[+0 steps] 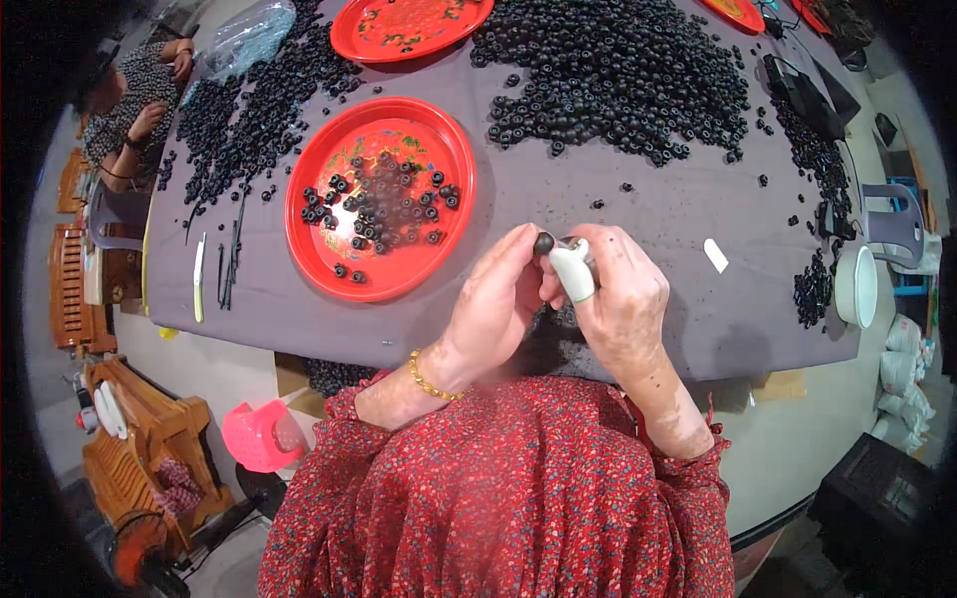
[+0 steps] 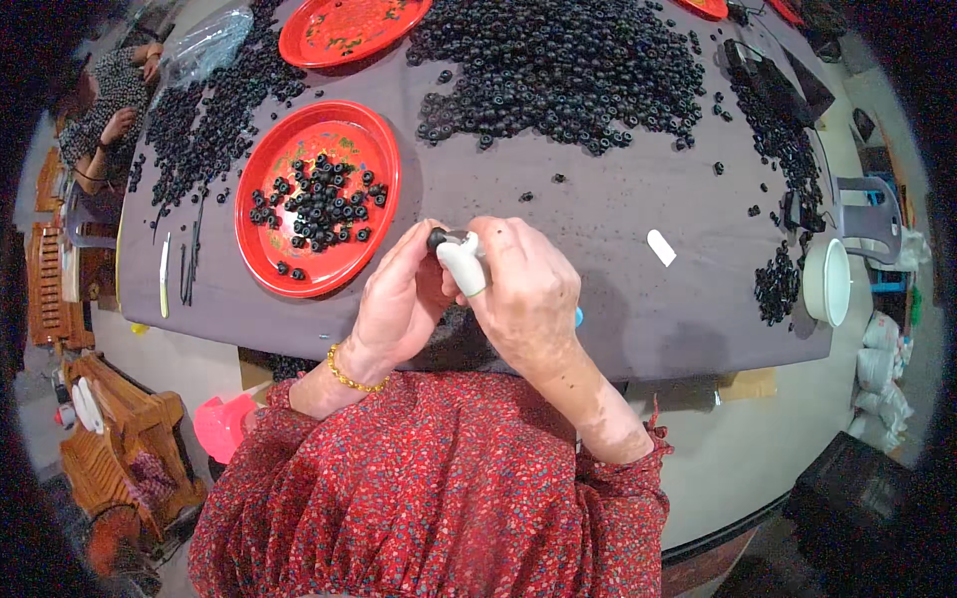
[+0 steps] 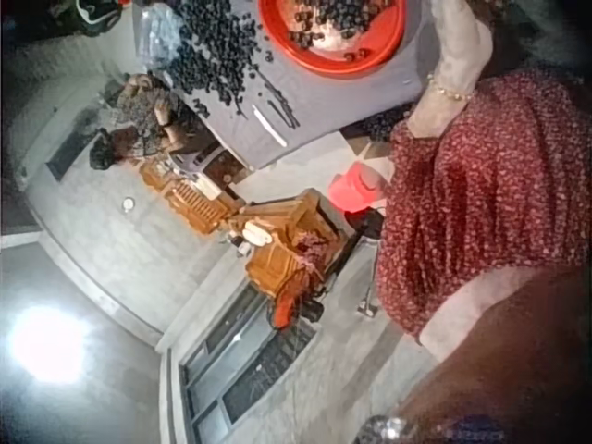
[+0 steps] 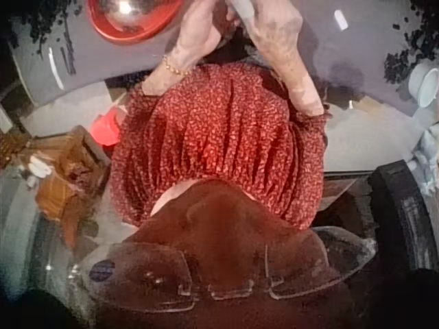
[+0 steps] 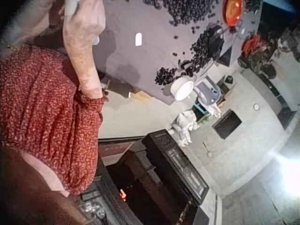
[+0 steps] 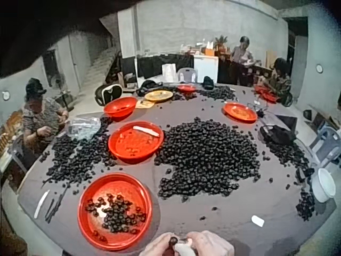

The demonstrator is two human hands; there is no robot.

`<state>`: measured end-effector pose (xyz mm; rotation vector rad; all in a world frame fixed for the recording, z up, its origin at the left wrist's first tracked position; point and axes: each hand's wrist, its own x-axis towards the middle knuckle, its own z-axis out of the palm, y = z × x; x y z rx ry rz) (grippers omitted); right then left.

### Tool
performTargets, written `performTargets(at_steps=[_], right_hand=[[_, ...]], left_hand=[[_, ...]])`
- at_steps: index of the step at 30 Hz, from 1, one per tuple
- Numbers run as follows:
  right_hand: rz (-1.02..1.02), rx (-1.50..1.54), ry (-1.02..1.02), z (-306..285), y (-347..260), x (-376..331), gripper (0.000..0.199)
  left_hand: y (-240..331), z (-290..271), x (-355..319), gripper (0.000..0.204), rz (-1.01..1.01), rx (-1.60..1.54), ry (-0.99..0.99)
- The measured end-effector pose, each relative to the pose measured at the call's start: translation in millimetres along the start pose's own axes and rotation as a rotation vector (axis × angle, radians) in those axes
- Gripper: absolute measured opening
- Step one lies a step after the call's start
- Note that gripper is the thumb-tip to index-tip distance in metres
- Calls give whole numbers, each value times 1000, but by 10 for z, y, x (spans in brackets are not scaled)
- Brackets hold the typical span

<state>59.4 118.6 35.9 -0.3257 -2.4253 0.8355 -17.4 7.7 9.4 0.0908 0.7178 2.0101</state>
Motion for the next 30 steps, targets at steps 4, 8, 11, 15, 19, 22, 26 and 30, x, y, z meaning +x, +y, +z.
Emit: performTargets(at_steps=[4, 8, 11, 15, 19, 22, 26, 30], right_hand=[[-45, -99, 45, 42, -12, -2, 24], [-125, -169, 108, 96, 37, 2, 30], [-122, -178, 105, 93, 20, 11, 31], [-119, -175, 89, 89, 24, 14, 32], [-103, -180, 66, 88, 20, 14, 30], [-110, -179, 68, 89, 26, 10, 31], [-144, -184, 86, 103, 75, -10, 31], [-161, -161, 91, 88, 80, -32, 30]], left_hand=[[-45, -7, -36, 23, 49, 13, -12], [-80, -53, -50, 23, 103, 17, -52], [-75, -28, -66, 23, 111, 36, -12], [-94, -36, -66, 23, 112, 25, -27], [-90, -41, -70, 23, 111, 26, -27], [-104, -21, -86, 23, 114, 44, -8], [-106, 38, -102, 23, 125, 100, 30], [-106, 50, -138, 24, 97, 141, 63]])
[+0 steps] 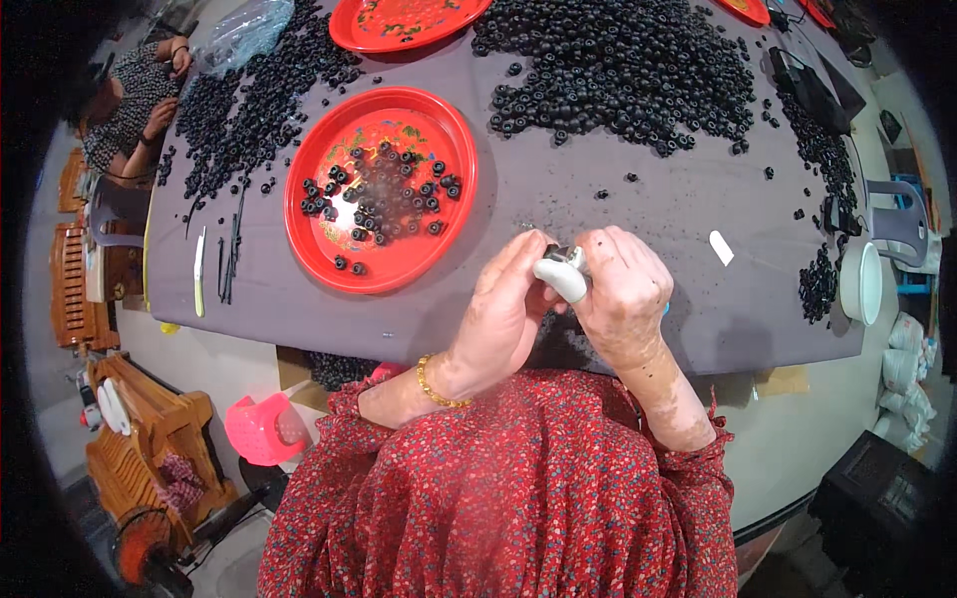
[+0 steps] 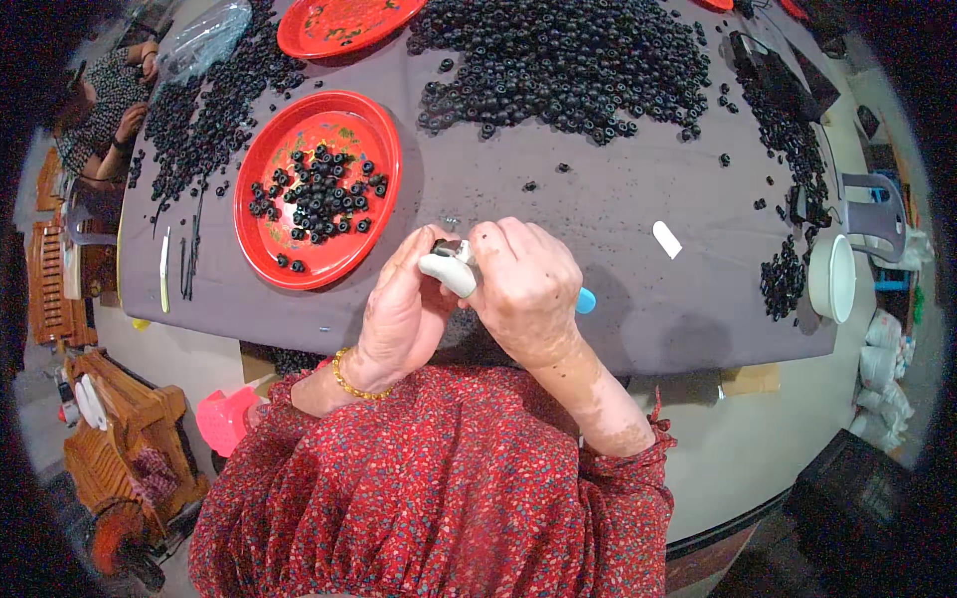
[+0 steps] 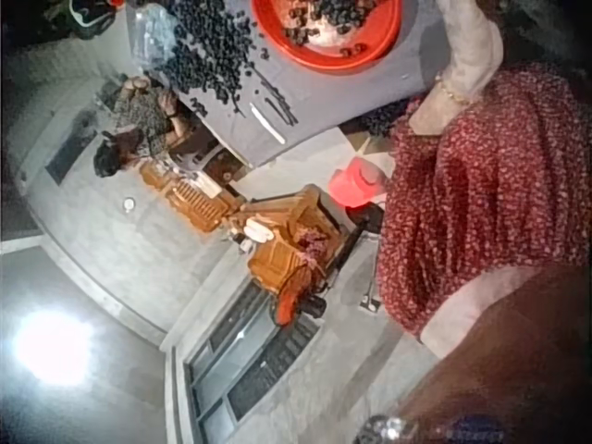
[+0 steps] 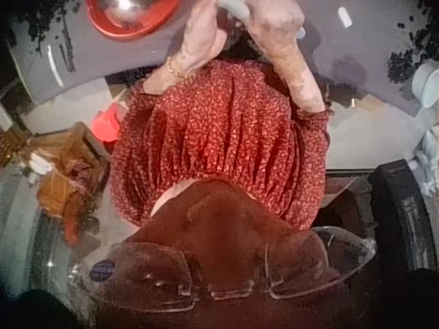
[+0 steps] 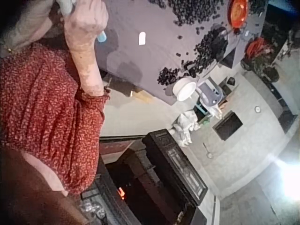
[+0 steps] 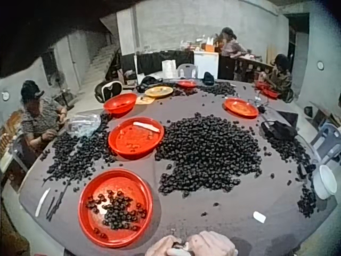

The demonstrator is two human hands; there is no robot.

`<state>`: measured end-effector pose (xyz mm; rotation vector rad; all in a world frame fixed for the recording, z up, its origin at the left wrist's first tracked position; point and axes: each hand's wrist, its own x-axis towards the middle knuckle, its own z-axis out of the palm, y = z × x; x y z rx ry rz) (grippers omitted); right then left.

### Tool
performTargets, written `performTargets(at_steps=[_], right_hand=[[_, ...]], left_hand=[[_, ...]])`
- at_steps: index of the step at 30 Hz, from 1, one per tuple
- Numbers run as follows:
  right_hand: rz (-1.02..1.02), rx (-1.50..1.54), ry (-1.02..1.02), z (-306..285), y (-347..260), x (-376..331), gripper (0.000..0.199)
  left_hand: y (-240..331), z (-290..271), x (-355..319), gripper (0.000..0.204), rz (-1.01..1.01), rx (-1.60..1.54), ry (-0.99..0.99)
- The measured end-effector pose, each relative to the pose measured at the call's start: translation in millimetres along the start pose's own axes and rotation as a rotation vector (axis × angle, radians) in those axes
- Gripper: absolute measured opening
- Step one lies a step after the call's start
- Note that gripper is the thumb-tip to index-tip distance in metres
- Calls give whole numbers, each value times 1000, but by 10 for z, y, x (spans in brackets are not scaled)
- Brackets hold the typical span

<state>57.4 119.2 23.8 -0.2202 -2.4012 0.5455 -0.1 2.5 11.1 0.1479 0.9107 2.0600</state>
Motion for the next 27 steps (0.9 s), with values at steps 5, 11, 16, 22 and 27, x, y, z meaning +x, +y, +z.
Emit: performTargets(at_steps=[5, 11, 16, 22, 27], right_hand=[[-61, 57, -12, 14, 14, -22, 29], [-27, 100, -32, -22, 52, -49, 26], [206, 339, -45, -20, 12, -99, 23], [579, 665, -153, -47, -74, -17, 17], [409, 165, -144, 61, 269, 52, 26]], left_hand=[[1, -12, -12, 25, -37, -46, -34], [31, 44, 1, 25, -90, -164, -48], [9, -28, 24, 24, -114, -196, -67], [34, 13, 12, 24, -94, 73, 11], [166, -324, -38, 23, 142, 578, 44]])
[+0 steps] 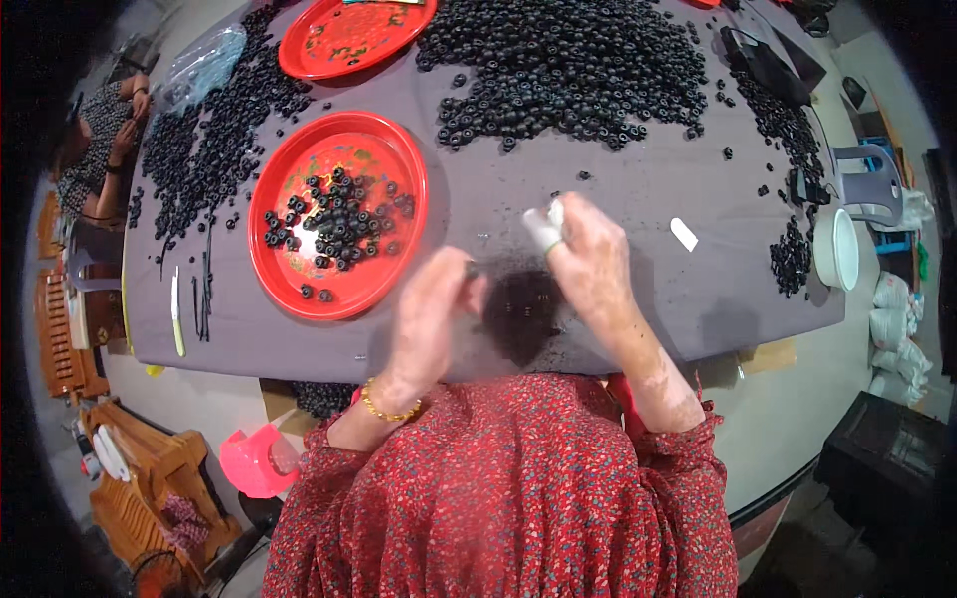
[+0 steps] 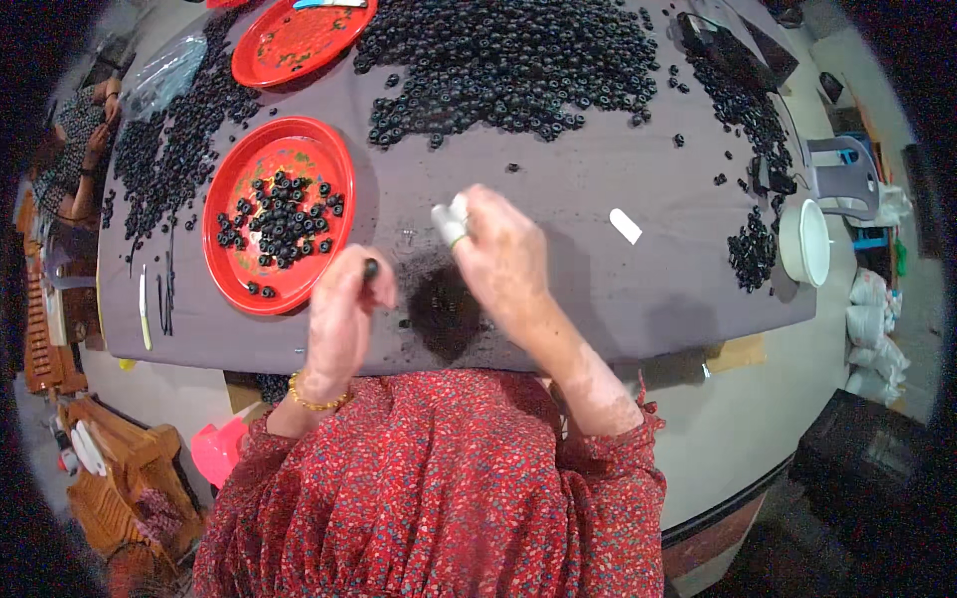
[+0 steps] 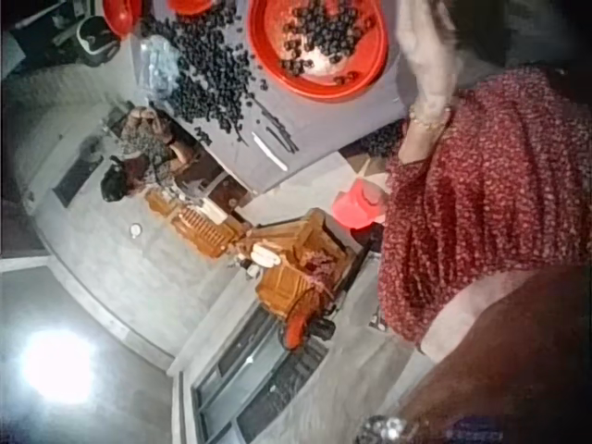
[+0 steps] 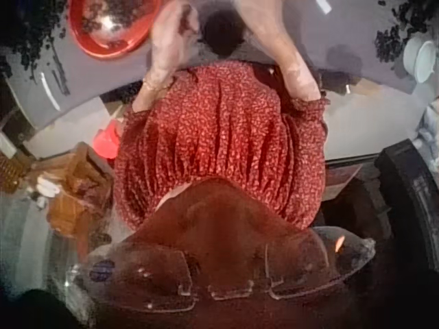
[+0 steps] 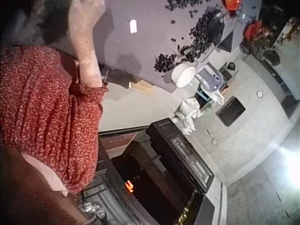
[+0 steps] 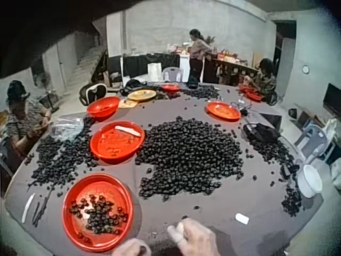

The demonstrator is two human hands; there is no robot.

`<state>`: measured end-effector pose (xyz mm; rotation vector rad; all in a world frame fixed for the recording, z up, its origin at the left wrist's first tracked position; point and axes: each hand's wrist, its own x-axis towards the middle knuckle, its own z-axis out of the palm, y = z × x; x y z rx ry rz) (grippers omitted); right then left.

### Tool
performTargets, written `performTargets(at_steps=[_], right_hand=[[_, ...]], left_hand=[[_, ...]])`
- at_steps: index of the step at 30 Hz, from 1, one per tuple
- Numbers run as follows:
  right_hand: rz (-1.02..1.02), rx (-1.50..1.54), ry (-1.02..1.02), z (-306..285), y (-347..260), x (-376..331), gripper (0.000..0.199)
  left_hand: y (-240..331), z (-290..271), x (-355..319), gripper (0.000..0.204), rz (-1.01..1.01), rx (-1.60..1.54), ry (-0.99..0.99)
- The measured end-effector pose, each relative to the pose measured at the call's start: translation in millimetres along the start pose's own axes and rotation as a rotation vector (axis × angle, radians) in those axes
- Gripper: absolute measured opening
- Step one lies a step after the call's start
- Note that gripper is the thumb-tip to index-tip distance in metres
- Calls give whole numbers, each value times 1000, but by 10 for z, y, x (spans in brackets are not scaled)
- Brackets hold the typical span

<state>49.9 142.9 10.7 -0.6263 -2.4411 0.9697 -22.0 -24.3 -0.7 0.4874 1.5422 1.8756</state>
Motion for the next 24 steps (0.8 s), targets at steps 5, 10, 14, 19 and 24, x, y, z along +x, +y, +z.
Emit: performTargets(at_steps=[5, 10, 14, 19, 24], right_hand=[[96, -313, 232, -120, 673, 426, 25], [93, -439, 112, -303, 1021, 805, 16], [2, -499, -23, -317, 1148, 913, 15], [-59, -561, -75, -341, 1123, 936, 14], [167, -244, -81, -329, 813, 727, 22]], left_hand=[[169, -422, 87, 21, 72, 243, 453], [158, -882, 125, 22, 206, 568, 532], [124, -954, 102, 25, 165, 537, 583], [116, -829, 120, 21, 202, 604, 505], [174, -423, 110, 17, 147, 320, 305]])
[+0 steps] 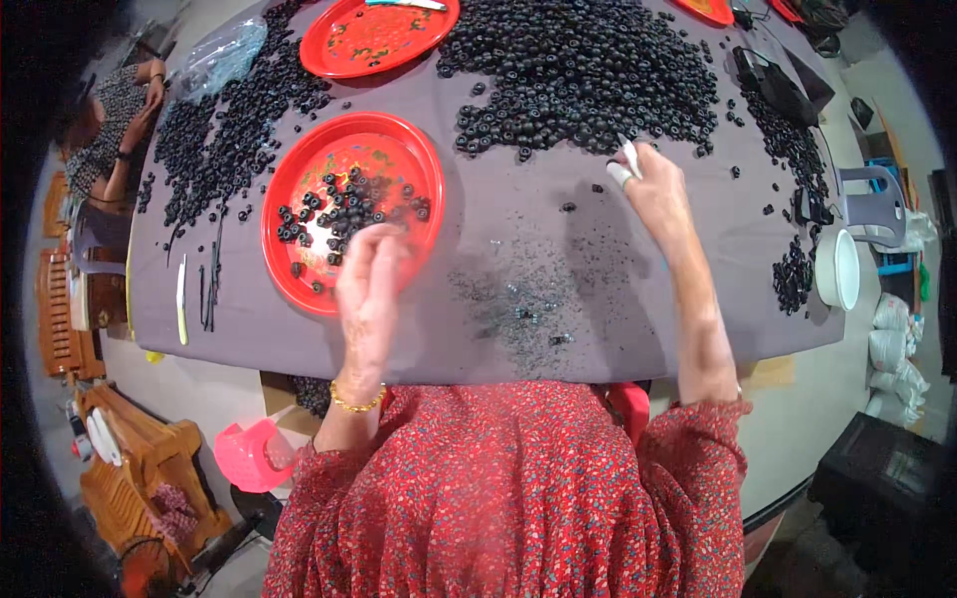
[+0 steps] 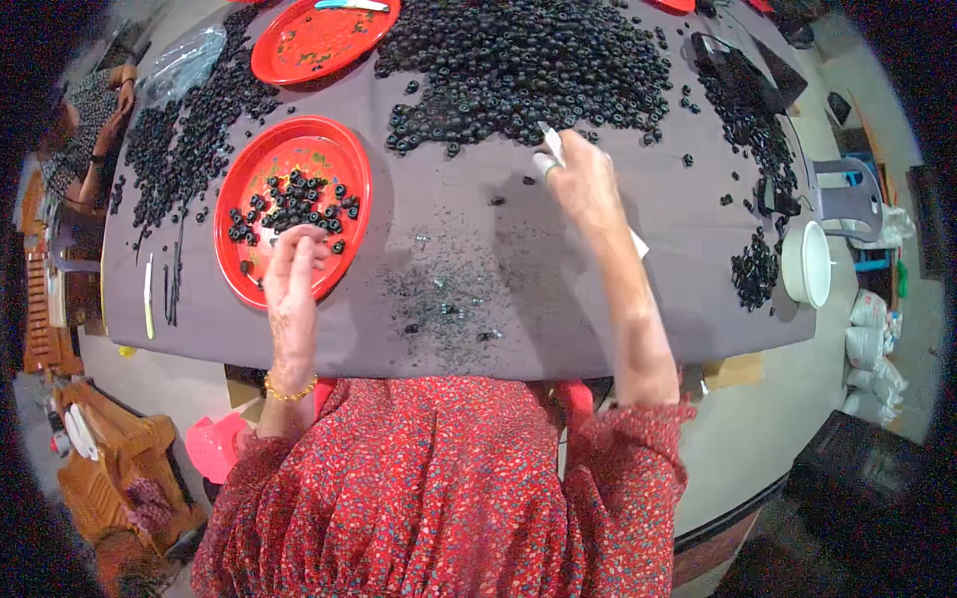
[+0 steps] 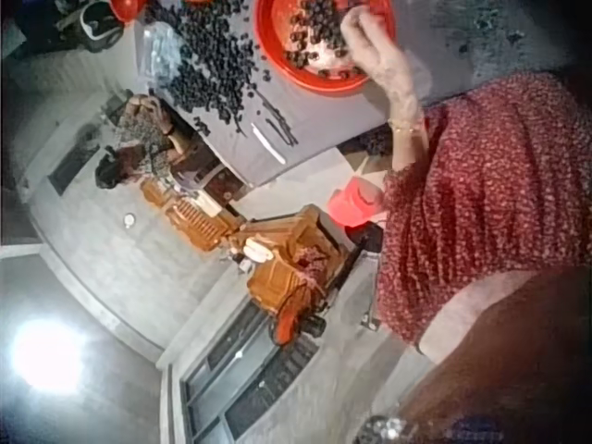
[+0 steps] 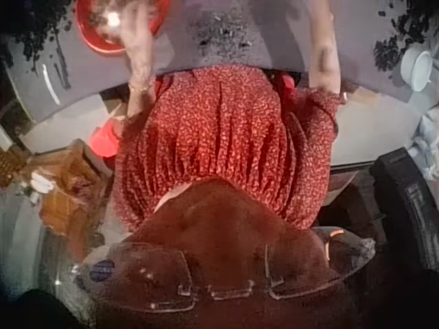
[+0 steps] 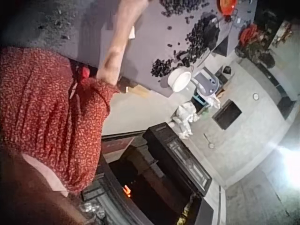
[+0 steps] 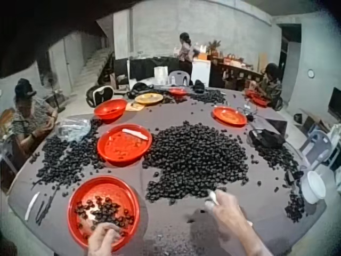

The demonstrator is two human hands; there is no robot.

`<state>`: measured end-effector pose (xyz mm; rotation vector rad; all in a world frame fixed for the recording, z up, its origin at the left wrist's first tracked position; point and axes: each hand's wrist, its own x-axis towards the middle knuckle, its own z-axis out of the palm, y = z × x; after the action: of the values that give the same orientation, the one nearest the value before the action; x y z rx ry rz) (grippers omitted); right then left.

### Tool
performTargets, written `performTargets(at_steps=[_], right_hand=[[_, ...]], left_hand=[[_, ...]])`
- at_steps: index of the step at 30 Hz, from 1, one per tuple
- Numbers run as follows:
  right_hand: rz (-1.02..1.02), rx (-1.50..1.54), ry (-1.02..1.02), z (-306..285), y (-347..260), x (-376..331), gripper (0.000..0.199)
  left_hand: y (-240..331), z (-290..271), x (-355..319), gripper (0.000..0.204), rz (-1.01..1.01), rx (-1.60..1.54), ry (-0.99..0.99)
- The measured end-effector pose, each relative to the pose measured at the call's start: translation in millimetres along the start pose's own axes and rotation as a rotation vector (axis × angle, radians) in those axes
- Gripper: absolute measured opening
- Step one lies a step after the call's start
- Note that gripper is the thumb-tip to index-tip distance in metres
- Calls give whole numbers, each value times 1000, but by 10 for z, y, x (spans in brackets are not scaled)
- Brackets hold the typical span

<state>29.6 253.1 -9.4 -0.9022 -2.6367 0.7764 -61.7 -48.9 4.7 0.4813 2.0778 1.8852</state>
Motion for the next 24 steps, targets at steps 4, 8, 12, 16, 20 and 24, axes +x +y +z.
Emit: performTargets(at_steps=[4, 8, 12, 16, 20, 24], right_hand=[[138, 737, -55, -49, -765, -646, 19], [197, 1186, -116, 72, -1110, -1060, 17], [152, 1146, -32, 148, -1177, -1193, 18], [146, 1102, -26, 200, -1173, -1231, 18], [62, 964, -47, 163, -1160, -1228, 21], [-357, 379, 153, 120, -1015, -1085, 29]], left_hand=[[68, 335, -123, 19, -36, -169, -177], [98, 659, -204, 21, -55, -410, -294], [149, 743, -281, 21, -101, -431, -249], [102, 783, -304, 23, -133, -597, -234], [90, 771, -289, 25, -183, -723, -198], [-44, 710, -189, 29, -119, -780, -321]])
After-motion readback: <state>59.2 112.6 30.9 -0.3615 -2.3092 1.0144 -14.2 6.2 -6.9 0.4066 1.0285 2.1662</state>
